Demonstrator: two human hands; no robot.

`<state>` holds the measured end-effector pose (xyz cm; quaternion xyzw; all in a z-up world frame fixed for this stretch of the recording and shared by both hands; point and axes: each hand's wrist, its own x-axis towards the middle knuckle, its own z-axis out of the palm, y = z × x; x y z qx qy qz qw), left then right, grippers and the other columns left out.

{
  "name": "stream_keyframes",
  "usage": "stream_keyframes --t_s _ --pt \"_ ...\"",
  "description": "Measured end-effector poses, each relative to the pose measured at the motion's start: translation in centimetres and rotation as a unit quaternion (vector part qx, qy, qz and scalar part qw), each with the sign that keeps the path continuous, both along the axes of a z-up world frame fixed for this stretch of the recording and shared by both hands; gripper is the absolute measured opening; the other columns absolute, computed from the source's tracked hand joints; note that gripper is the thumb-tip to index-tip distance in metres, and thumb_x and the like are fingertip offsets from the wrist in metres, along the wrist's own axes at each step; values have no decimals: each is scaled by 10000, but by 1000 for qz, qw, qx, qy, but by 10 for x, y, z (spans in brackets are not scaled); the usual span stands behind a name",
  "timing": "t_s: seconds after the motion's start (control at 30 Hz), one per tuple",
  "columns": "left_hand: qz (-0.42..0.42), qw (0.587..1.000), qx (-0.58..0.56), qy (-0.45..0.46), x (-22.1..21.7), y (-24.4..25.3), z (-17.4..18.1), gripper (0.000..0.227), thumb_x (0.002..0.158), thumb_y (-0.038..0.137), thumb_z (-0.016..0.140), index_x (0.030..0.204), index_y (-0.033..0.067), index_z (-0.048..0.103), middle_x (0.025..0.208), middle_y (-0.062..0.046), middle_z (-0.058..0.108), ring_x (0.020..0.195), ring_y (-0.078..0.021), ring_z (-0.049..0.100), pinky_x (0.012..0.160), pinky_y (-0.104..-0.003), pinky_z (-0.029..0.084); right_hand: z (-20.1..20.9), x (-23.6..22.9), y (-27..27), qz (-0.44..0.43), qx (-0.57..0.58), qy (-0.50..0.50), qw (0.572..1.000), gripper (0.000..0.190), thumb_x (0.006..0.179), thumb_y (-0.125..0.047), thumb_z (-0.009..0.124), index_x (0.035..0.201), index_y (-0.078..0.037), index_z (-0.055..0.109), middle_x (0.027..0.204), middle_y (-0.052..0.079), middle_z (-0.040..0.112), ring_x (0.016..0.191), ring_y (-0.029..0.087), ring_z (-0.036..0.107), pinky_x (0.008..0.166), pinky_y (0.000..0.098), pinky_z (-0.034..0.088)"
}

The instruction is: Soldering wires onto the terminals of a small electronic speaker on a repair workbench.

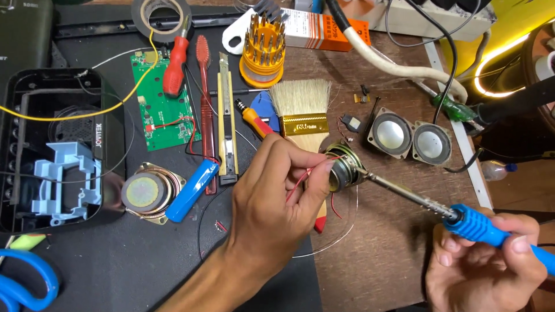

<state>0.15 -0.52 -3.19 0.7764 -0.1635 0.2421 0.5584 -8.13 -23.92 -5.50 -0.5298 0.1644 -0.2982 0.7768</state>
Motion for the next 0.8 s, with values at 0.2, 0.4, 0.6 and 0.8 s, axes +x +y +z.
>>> stream_keyframes --t_s 0.2,0.4,0.6,0.8 --pt "-9 1000 14 24 3 -1 -3 84 992 70 648 923 54 602 832 -18 560 686 -125 520 619 -264 465 -1 5 3 -78 -19 36 996 244 824 -412 673 942 -202 637 683 12 493 574 124 447 505 209 333" --pt "-25 1000 15 2 4 0 -2 90 978 26 667 930 42 593 865 -46 584 720 -161 540 661 -293 476 -13 -2 -2 -95 -88 3 992 289 847 -377 593 1041 -166 558 833 8 531 605 124 487 507 221 341" --pt "-17 1000 19 5 4 -1 -3 86 977 36 666 928 49 596 855 -32 573 716 -148 531 667 -283 477 -17 -6 -5 -84 -108 9 991 339 812 -357 613 1070 -141 573 796 60 504 550 175 472 462 248 324" --pt "-18 1000 15 -5 4 -1 -3 97 960 7 670 928 41 585 848 -47 556 698 -155 532 678 -289 483 -18 -8 -4 -83 -124 2 989 353 843 -371 623 1097 -147 524 826 57 481 590 160 478 475 242 337"
